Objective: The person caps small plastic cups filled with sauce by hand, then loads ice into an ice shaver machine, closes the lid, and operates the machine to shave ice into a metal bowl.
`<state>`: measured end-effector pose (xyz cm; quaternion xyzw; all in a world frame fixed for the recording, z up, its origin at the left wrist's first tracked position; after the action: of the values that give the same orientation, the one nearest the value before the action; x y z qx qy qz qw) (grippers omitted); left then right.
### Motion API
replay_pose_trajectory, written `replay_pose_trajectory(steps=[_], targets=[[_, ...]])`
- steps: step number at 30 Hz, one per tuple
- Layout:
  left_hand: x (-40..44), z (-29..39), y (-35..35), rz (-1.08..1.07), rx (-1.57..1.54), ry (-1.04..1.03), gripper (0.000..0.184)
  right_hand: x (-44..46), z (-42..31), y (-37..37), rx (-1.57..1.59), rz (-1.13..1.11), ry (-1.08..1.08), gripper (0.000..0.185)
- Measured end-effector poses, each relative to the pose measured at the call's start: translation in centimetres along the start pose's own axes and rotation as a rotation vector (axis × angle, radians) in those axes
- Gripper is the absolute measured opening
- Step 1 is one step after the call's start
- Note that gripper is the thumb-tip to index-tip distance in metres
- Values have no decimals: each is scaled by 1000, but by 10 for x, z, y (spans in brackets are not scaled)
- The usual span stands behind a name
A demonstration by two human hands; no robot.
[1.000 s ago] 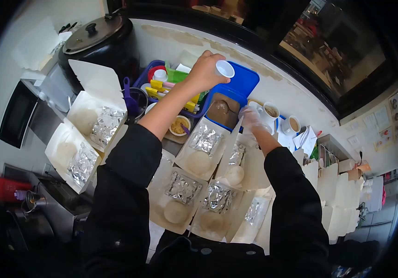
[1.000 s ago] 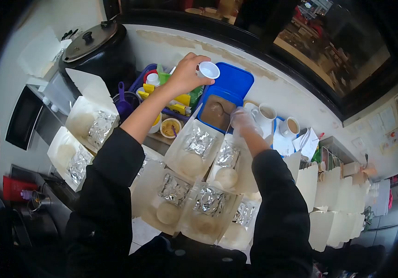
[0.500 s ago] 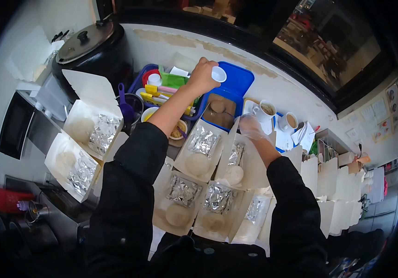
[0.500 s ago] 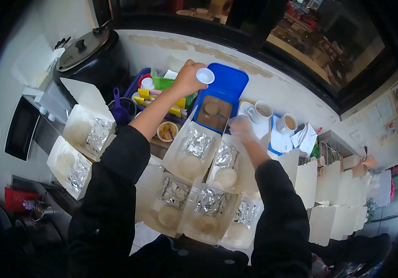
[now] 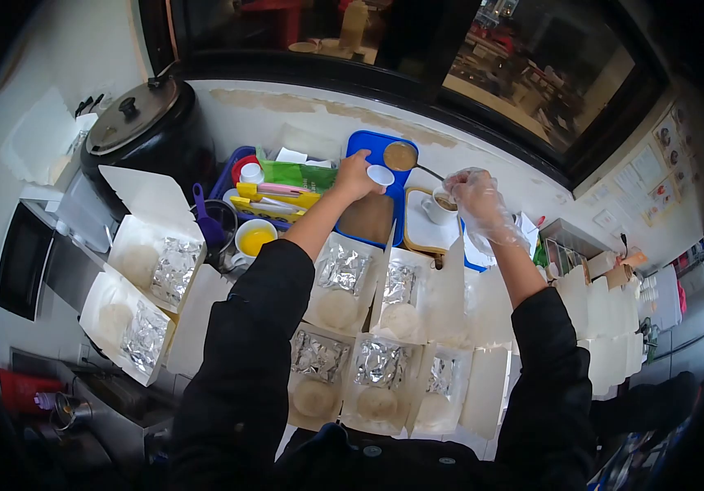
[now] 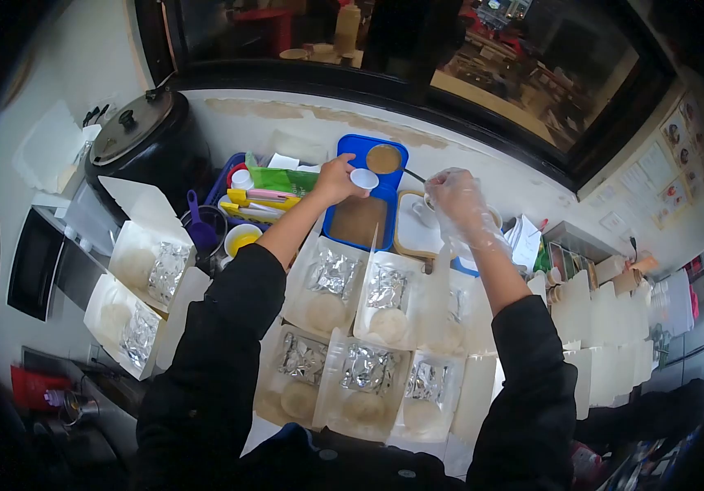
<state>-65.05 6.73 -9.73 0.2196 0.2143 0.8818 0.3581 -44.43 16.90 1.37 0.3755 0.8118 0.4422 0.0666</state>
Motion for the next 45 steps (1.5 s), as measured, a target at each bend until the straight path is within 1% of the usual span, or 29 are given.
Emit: replay_pose_trajectory(steps=[2, 5, 6, 9, 13, 16, 19, 22, 24, 25, 26, 27, 28, 31, 32, 33, 35, 37, 38, 40, 41, 42, 45], targets=[[0, 3, -2, 42, -68, -26, 90, 4, 2, 1, -68, 23, 38, 17], [-1, 10, -2, 92, -130, -47, 88, -2, -8, 1, -240, 102, 33, 13], [-3, 12, 0, 94, -147, -47, 88, -8, -16, 3, -276, 158, 178, 12], [-1, 15, 1, 96, -201, -53, 85, -20, -31, 8, -249, 178, 265, 11], [-2, 19, 3, 113, -191, -74, 85, -26, -37, 8, -218, 248, 297, 11], [-2, 19, 5, 137, -195, -64, 82, -9, -9, -6, -41, 142, 38, 11], [3, 6, 7, 209, -103, -88, 78, -1, 2, -14, -94, -81, 278, 10], [0, -6, 19, 224, -148, -83, 71, 0, -4, -20, -449, -245, 543, 12], [-9, 6, 41, 219, -56, -108, 68, 21, 65, -75, -657, 96, 936, 7], [-16, 18, 51, 216, -6, -119, 67, 18, 76, -97, -771, 53, 853, 8], [-22, 31, 58, 201, 4, -119, 65, 4, 44, -106, -958, -280, 633, 10], [-28, 45, 66, 188, 17, -117, 63, -6, 33, -117, -1059, -487, 572, 13], [-34, 59, 74, 180, 31, -114, 61, -9, 34, -130, -940, -549, 473, 16], [-56, 105, 84, 50, 73, -213, 63, -11, 31, -134, -756, -483, 307, 16], [-65, 123, 84, -2, 92, -241, 61, -17, 26, -125, -815, -359, 418, 17], [-76, 141, 83, -60, 111, -268, 58, -28, 20, -108, -217, -408, 256, 19], [-97, 184, 75, -161, 141, -342, 55, -50, 8, -60, 959, -403, -88, 23], [-124, 227, 60, -253, 164, -435, 52, -96, -1, -18, 1655, -465, -172, 29], [-137, 248, 48, -300, 127, -442, 50, -120, -2, 9, 1767, -438, -143, 31], [-163, 288, 18, -413, 74, -574, 50, -176, 8, 56, 1992, -365, -103, 38], [-179, 309, -1, -476, 41, -635, 50, -199, 19, 75, 2035, -321, -67, 40], [-195, 329, -23, -573, 46, -614, 51, -225, 33, 92, 2081, -272, -40, 43], [-242, 382, -90, -638, 19, -883, 53, -299, 72, 146, 2185, -145, 74, 49]])
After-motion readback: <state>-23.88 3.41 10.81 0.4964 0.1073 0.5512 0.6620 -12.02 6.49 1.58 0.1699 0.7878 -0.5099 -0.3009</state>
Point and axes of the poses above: each hand's wrist, its own x-axis towards the middle knuckle, its own y-axis out of the back of the hand, z = x × y, the point moved 4 cm from there along x, towards the middle knuckle
